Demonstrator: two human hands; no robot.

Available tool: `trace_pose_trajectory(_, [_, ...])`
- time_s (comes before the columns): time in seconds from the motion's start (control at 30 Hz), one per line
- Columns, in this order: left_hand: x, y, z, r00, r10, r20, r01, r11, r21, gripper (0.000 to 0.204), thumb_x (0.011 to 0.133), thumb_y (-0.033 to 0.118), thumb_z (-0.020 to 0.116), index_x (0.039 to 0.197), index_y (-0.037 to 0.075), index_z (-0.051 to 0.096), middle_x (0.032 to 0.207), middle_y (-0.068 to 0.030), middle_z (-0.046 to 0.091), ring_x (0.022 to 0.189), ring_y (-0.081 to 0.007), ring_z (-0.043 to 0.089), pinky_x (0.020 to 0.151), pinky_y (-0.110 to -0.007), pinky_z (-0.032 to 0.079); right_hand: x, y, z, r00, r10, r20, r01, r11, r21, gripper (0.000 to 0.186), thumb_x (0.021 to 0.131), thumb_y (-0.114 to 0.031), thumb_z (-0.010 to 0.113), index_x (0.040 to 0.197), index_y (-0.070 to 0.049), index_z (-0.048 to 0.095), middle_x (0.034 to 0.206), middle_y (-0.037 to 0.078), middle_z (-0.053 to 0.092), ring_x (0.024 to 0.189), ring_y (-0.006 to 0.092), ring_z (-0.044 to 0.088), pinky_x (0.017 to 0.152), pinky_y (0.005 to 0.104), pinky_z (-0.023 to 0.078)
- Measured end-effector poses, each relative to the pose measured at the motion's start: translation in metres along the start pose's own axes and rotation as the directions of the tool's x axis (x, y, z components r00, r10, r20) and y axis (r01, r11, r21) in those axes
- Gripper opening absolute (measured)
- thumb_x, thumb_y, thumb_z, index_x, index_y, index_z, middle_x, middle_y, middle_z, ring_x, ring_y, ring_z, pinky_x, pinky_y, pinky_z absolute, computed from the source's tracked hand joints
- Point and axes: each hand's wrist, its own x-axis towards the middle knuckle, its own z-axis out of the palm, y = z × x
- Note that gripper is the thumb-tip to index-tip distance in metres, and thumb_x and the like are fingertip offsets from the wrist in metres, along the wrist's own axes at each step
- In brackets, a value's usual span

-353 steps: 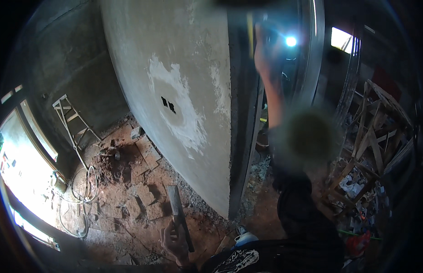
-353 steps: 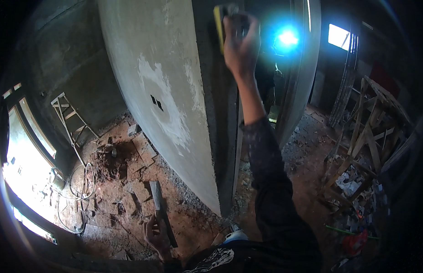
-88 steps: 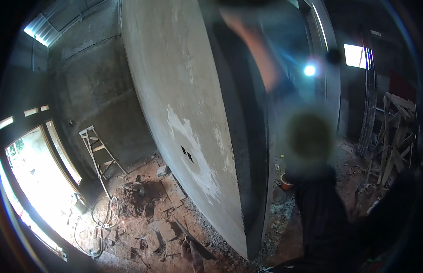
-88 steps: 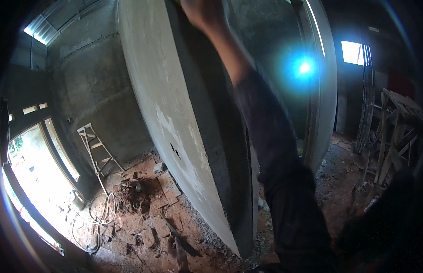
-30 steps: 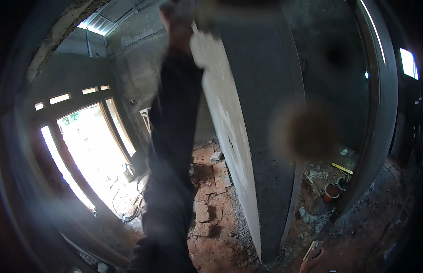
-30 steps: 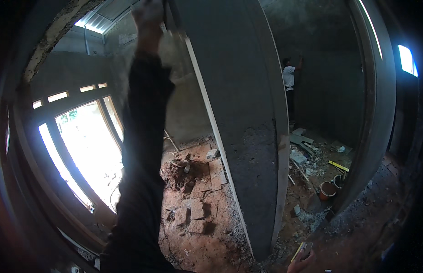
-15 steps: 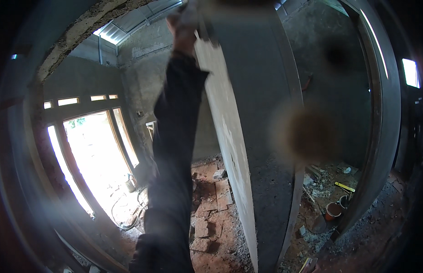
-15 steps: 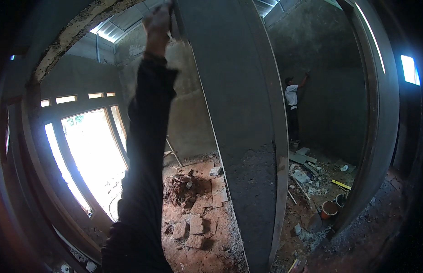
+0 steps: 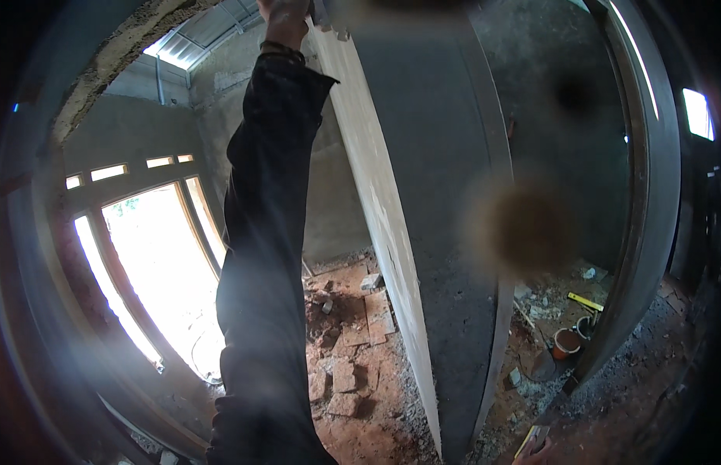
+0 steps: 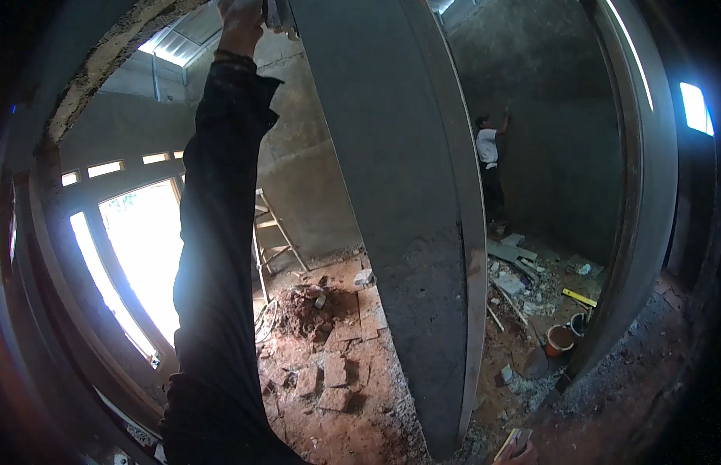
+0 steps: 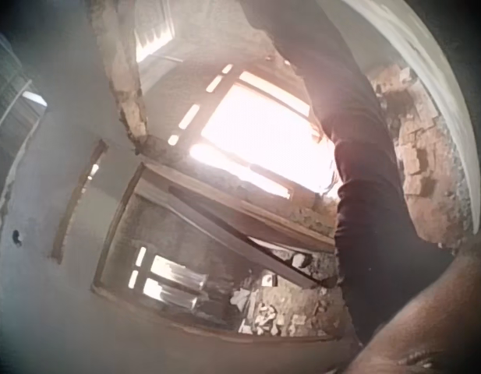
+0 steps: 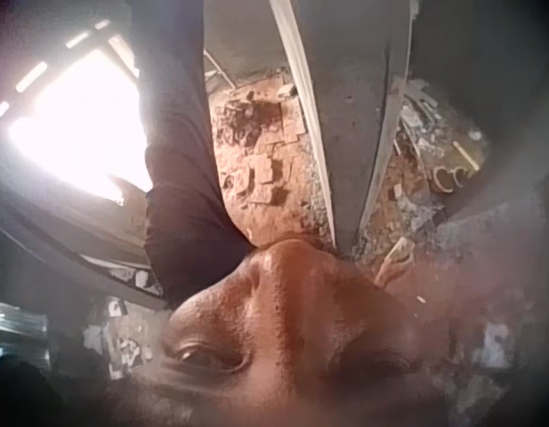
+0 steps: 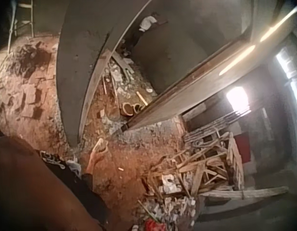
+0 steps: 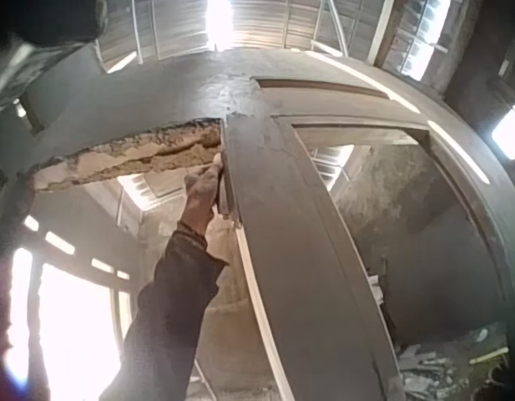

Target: The person smooths and shapes the plastered corner of a concrete wall using a metal trowel and a sponge block, alternating between scraping along the corner with the trowel and rubbing the surface with the sponge block.

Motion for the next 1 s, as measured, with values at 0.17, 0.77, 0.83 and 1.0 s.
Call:
trace_pose_trajectory(0.17, [0.002,-0.012,-0.007,0.999,-0.028,-0.016,0.027,0.998,-0.056,0.033,0.096,0.031,0.064,0.104,-0.001,0.073,0.085,-0.0040,0.071,0.072,-0.0150,0.065,0.063,-0.029,0.052,-0.001,0.043,0.013,0.999,0.001,0.043,0.008,0.978,-0.210,0.048,0.094,-0.038,0.065,0.125,-0.003,0.058,0.119,0.021,0.061,0.108,0.0379,0.060,0.088,0.0474,0.051])
trace_pose_trajectory(0.77, [-0.345,0.005,-0.017,0.957,-0.240,-0.160,0.267,0.949,0.169,0.035,0.094,0.028,0.069,0.110,-0.003,0.069,0.087,-0.0043,0.069,0.075,-0.0074,0.058,0.067,-0.023,0.047,-0.039,0.027,0.013,0.996,0.046,0.074,-0.049,0.998,0.047,0.038,0.095,-0.024,0.064,0.120,0.002,0.052,0.114,0.020,0.055,0.108,0.0335,0.052,0.094,0.0456,0.042])
trace_pose_trajectory(0.83, [-0.259,-0.010,-0.008,0.978,-0.087,-0.188,0.089,0.996,0.007,0.043,0.092,0.034,0.071,0.106,-0.006,0.069,0.087,-0.0077,0.070,0.079,-0.0132,0.061,0.072,-0.030,0.050,-0.042,0.031,0.008,0.998,0.041,0.037,-0.042,0.999,0.032,0.038,0.095,-0.024,0.064,0.121,0.002,0.052,0.114,0.020,0.055,0.109,0.0340,0.052,0.095,0.0450,0.042])
trace_pose_trajectory(1.0, [-0.110,0.005,0.002,0.994,-0.033,-0.099,0.026,0.997,-0.073,0.039,0.093,0.031,0.069,0.106,-0.006,0.070,0.090,-0.0086,0.071,0.075,-0.0125,0.062,0.068,-0.028,0.051,-0.038,0.034,0.006,1.000,0.026,-0.002,-0.026,1.000,0.004,0.040,0.095,-0.025,0.064,0.122,0.003,0.052,0.116,0.020,0.055,0.110,0.0349,0.053,0.097,0.0446,0.041])
